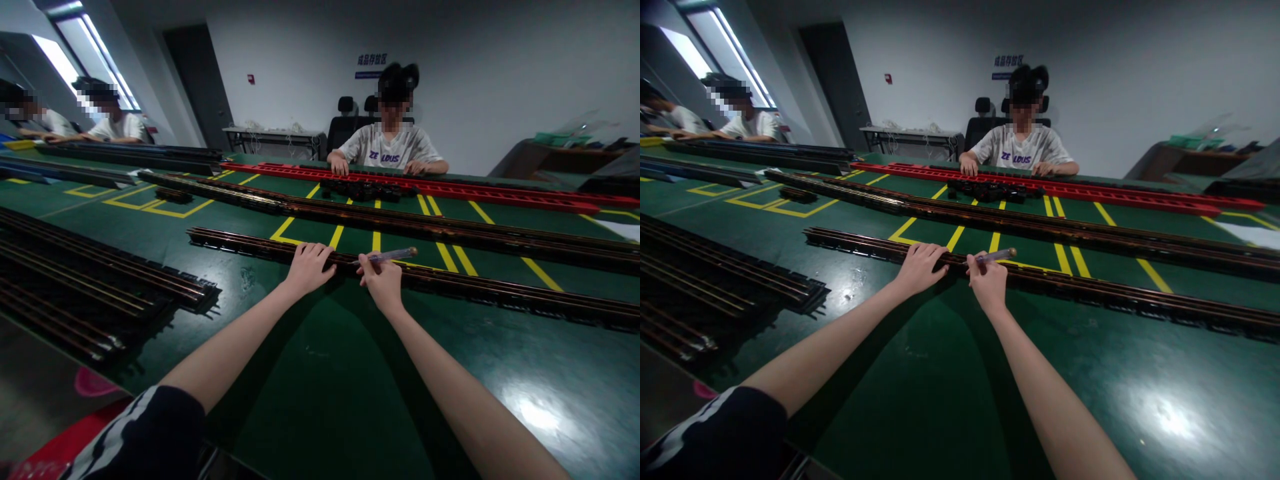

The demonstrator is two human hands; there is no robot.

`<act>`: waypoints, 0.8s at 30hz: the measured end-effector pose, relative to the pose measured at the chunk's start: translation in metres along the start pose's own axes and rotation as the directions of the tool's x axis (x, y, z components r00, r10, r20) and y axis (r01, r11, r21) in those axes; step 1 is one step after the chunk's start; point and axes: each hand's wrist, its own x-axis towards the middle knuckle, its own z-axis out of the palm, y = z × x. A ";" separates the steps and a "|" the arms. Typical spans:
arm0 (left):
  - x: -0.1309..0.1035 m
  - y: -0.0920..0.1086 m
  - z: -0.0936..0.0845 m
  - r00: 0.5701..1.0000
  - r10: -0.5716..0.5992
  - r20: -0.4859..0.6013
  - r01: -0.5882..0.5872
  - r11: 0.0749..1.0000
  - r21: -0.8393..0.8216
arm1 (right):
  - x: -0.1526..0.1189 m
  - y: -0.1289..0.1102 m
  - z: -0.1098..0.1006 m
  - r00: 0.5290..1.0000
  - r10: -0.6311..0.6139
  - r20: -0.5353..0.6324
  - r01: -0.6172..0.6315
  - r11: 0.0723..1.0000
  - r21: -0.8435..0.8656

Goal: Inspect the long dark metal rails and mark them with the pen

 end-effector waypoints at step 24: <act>0.000 0.001 -0.002 1.000 -0.007 0.022 0.006 1.000 0.011 | -0.001 0.000 0.001 1.000 0.006 0.008 -0.007 0.999 0.041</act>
